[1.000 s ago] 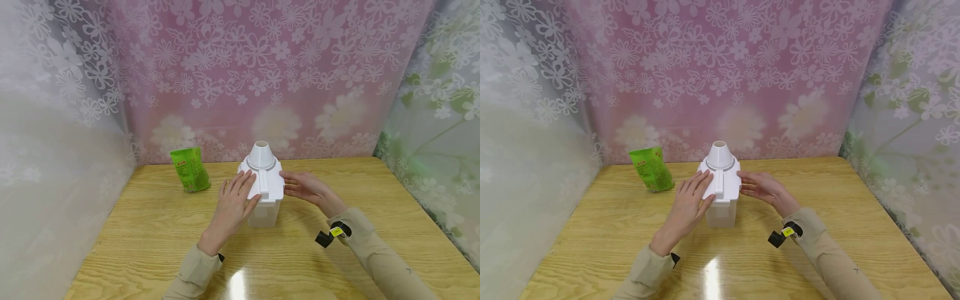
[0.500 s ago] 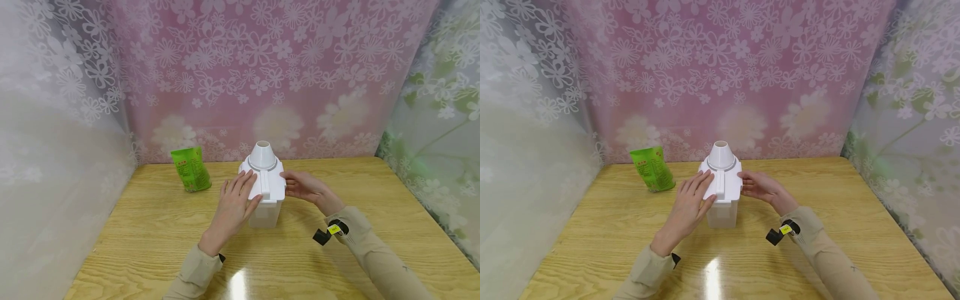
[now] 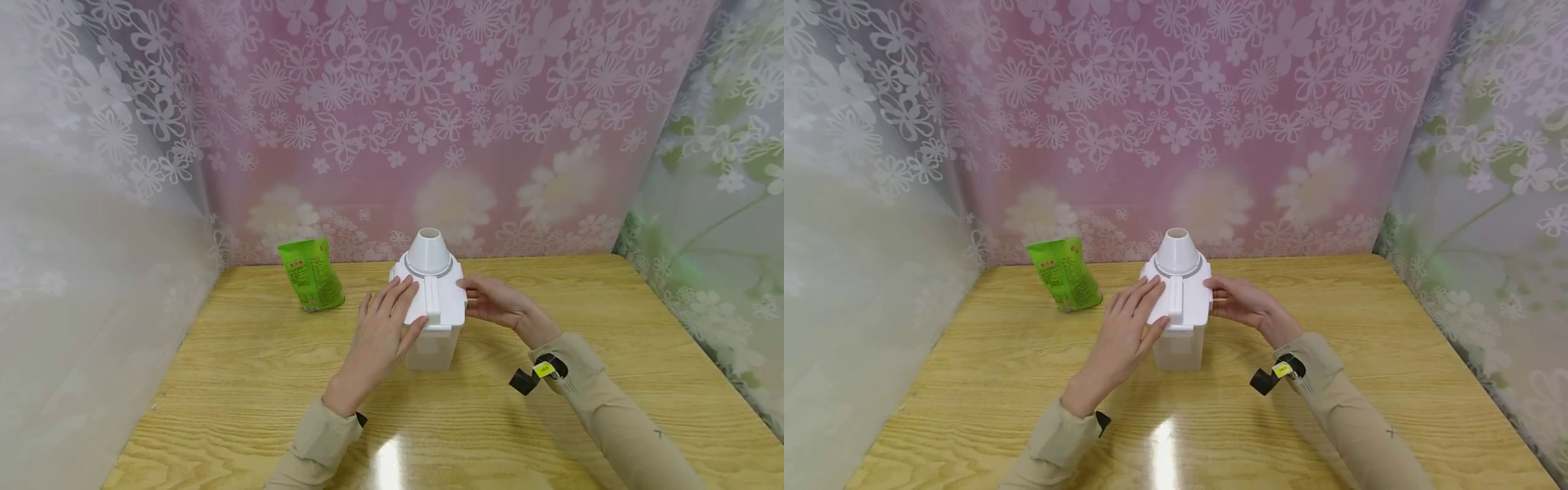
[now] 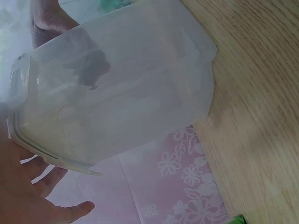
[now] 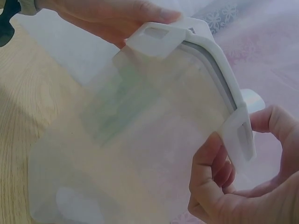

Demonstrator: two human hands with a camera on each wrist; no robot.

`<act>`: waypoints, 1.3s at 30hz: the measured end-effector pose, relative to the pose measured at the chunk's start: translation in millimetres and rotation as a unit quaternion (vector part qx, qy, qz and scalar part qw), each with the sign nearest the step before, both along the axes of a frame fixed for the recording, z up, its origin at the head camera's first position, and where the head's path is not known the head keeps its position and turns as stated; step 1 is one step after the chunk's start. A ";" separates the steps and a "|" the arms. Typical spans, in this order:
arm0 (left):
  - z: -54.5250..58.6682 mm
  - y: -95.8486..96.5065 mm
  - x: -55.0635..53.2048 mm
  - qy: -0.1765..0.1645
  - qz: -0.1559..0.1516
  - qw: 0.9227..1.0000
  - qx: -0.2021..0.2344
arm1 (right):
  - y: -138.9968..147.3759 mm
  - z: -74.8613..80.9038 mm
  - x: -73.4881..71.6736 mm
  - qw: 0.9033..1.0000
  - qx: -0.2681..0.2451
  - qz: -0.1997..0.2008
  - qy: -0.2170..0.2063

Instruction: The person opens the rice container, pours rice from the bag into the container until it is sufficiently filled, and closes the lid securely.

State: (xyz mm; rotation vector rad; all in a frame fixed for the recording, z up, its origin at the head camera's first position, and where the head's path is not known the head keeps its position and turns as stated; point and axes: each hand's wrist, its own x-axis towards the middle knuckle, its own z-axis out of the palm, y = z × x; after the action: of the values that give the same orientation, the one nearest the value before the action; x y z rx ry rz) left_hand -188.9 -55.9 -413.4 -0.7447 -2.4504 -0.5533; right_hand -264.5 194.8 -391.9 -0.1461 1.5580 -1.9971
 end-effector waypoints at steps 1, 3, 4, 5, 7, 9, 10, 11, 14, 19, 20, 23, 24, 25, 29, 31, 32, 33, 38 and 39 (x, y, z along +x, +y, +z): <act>0.3 0.0 0.1 0.000 0.000 1.000 -0.001 | -0.1 -0.3 -0.2 1.000 0.001 0.001 0.002; 0.4 0.1 0.1 0.001 0.001 1.000 -0.002 | -0.3 -0.9 -0.8 1.000 0.006 0.002 0.007; 0.6 0.1 0.2 0.001 0.001 1.000 -0.002 | -0.1 -1.0 -0.9 1.000 0.007 0.002 0.008; 0.7 0.0 0.2 0.000 0.002 1.000 -0.002 | 0.0 -1.1 -1.0 1.000 0.009 0.002 0.010; 1.0 0.1 0.3 0.001 0.002 1.000 -0.002 | 0.3 -1.1 -1.2 1.000 0.014 -0.002 0.011; 1.4 0.1 0.5 0.001 0.002 1.000 -0.002 | 0.7 -0.9 -1.3 1.000 0.017 -0.001 0.014; 1.7 0.1 0.6 0.000 0.002 1.000 -0.003 | 1.0 -0.8 -1.4 1.000 0.018 -0.001 0.014; 1.8 0.2 0.6 -0.001 0.003 1.000 -0.003 | 1.1 -0.8 -1.5 1.000 0.019 -0.002 0.014; 2.4 0.4 1.0 -0.002 0.002 1.000 -0.001 | 1.2 -0.7 -1.8 1.000 0.018 0.003 0.016; 2.7 0.6 1.4 0.003 -0.001 1.000 0.003 | 1.3 -2.6 -3.3 1.000 0.016 0.006 0.021; 2.7 0.6 1.4 0.004 -0.001 1.000 0.004 | 1.4 -3.1 -3.5 1.000 0.016 0.006 0.022; 2.7 0.6 1.7 0.005 -0.002 1.000 0.003 | 1.4 -3.9 -3.2 1.000 0.016 0.003 0.020; 2.6 0.6 1.8 0.005 -0.003 1.000 0.003 | 1.3 -3.9 -2.8 1.000 0.015 0.003 0.019; 2.7 0.6 1.9 0.005 -0.003 1.000 0.003 | 1.4 -3.7 -2.3 1.000 0.013 0.002 0.018; 2.7 0.7 2.5 0.003 -0.004 1.000 0.002 | 0.4 -2.8 -0.3 1.000 -0.002 -0.009 0.013; 3.0 0.7 2.6 -0.001 -0.005 1.000 0.004 | -0.6 -1.8 1.1 1.000 -0.004 -0.016 0.019; 3.1 0.7 2.6 -0.002 -0.005 1.000 0.004 | -1.3 -1.2 1.7 1.000 -0.005 -0.021 0.020; 3.1 0.7 2.5 0.000 -0.005 1.000 0.005 | -1.7 -0.7 2.2 0.999 -0.006 -0.026 0.022; 3.5 0.7 2.6 0.004 -0.006 1.000 0.008 | -1.9 -0.6 3.4 0.999 0.002 -0.038 0.015; 3.4 0.8 2.8 0.006 -0.007 1.000 0.008 | -1.6 -1.4 3.4 0.999 0.002 -0.039 0.014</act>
State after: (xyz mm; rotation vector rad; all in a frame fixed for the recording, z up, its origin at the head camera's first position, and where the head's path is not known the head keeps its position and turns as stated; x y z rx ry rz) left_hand -186.2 -55.2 -410.0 -0.7560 -2.4287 -0.5723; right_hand -261.1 193.2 -393.3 -0.1132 1.6079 -2.0589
